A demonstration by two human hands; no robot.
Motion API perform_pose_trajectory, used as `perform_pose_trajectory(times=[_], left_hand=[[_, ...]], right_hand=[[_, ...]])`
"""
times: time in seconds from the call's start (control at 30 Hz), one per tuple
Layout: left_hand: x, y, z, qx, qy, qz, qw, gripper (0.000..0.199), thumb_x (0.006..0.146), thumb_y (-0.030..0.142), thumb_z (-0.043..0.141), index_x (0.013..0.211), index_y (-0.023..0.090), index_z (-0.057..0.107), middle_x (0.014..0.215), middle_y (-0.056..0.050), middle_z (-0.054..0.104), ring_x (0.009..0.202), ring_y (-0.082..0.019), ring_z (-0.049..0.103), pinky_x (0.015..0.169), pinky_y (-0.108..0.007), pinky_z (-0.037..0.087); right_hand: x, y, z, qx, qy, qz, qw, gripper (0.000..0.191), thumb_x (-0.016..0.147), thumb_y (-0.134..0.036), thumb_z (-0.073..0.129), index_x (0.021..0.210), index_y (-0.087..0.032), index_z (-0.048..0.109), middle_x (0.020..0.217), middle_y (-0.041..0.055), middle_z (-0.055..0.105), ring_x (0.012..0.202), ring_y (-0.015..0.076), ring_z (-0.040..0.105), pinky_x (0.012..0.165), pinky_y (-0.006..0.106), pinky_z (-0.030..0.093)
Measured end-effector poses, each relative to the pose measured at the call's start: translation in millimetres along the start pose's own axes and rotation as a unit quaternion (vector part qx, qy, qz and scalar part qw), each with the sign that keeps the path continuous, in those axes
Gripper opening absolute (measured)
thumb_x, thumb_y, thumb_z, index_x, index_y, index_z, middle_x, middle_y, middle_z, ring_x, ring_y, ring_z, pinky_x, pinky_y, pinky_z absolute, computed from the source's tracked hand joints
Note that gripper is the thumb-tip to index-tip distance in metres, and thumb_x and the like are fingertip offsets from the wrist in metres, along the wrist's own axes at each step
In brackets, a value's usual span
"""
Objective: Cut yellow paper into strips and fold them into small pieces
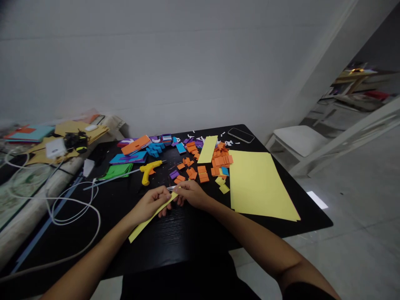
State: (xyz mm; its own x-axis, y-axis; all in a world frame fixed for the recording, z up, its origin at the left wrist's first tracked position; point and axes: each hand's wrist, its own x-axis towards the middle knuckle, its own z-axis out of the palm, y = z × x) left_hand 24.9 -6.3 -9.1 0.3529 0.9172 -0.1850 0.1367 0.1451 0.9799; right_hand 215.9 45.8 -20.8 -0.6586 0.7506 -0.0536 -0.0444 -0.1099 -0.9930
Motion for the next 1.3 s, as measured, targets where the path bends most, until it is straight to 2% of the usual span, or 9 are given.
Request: perform_pose_trajectory(times=[0.13, 0.33, 0.6, 0.83, 1.03, 1.3], left_hand=[[0, -2, -0.6, 0.004, 0.002, -0.002, 1.000, 0.035, 0.090, 0.049, 0.059, 0.084, 0.015, 0.053, 0.069, -0.001, 0.065, 0.046, -0.008, 0.058, 0.042, -0.017, 0.042], [0, -2, 1.2, 0.006, 0.008, -0.004, 1.000, 0.036, 0.089, 0.051, 0.060, 0.084, 0.015, 0.054, 0.069, -0.001, 0.065, 0.047, -0.009, 0.058, 0.042, -0.017, 0.043], [1, 3, -1.0, -0.033, 0.016, -0.027, 0.999, 0.037, 0.086, 0.052, 0.062, 0.083, 0.017, 0.051, 0.068, -0.001, 0.068, 0.047, -0.010, 0.060, 0.041, -0.018, 0.045], [1, 3, -1.9, -0.038, 0.027, -0.026, 0.999, 0.037, 0.084, 0.051, 0.065, 0.081, 0.016, 0.052, 0.068, -0.002, 0.068, 0.047, -0.010, 0.060, 0.041, -0.017, 0.044], [0, 6, -0.7, -0.034, 0.041, -0.021, 0.998, 0.038, 0.085, 0.051, 0.065, 0.077, 0.016, 0.053, 0.067, -0.002, 0.068, 0.045, -0.009, 0.059, 0.041, -0.017, 0.044], [0, 6, -0.1, -0.041, 0.042, -0.015, 0.998, 0.036, 0.085, 0.049, 0.066, 0.079, 0.015, 0.055, 0.068, -0.002, 0.068, 0.046, -0.009, 0.060, 0.041, -0.018, 0.045]], right_hand=[[0, 2, 1, -0.019, 0.013, -0.005, 1.000, 0.040, 0.082, -0.053, 0.062, 0.074, -0.014, 0.063, 0.056, 0.0001, 0.062, 0.048, 0.0115, 0.059, 0.049, 0.023, 0.048], [0, 4, 4, -0.037, 0.033, -0.008, 0.999, 0.034, 0.076, -0.048, 0.071, 0.074, -0.014, 0.065, 0.056, -0.0007, 0.063, 0.047, 0.0114, 0.059, 0.048, 0.022, 0.048], [4, -2, -8, 0.011, 0.113, 0.005, 0.994, 0.037, 0.070, -0.049, 0.077, 0.071, -0.015, 0.063, 0.055, -0.0013, 0.063, 0.046, 0.0102, 0.058, 0.046, 0.021, 0.048], [3, 5, 0, 0.085, 0.079, 0.048, 0.992, 0.043, 0.064, -0.047, 0.084, 0.077, -0.012, 0.063, 0.061, 0.0002, 0.067, 0.043, 0.0104, 0.060, 0.044, 0.022, 0.049], [1, 4, 3, 0.149, 0.082, 0.079, 0.982, 0.040, 0.064, -0.042, 0.086, 0.082, -0.011, 0.067, 0.067, 0.0032, 0.070, 0.050, 0.0107, 0.063, 0.047, 0.020, 0.052], [-1, 3, 8, 0.149, 0.051, 0.085, 0.984, 0.040, 0.065, -0.044, 0.085, 0.080, -0.010, 0.070, 0.071, 0.0061, 0.072, 0.055, 0.0118, 0.066, 0.052, 0.022, 0.055]])
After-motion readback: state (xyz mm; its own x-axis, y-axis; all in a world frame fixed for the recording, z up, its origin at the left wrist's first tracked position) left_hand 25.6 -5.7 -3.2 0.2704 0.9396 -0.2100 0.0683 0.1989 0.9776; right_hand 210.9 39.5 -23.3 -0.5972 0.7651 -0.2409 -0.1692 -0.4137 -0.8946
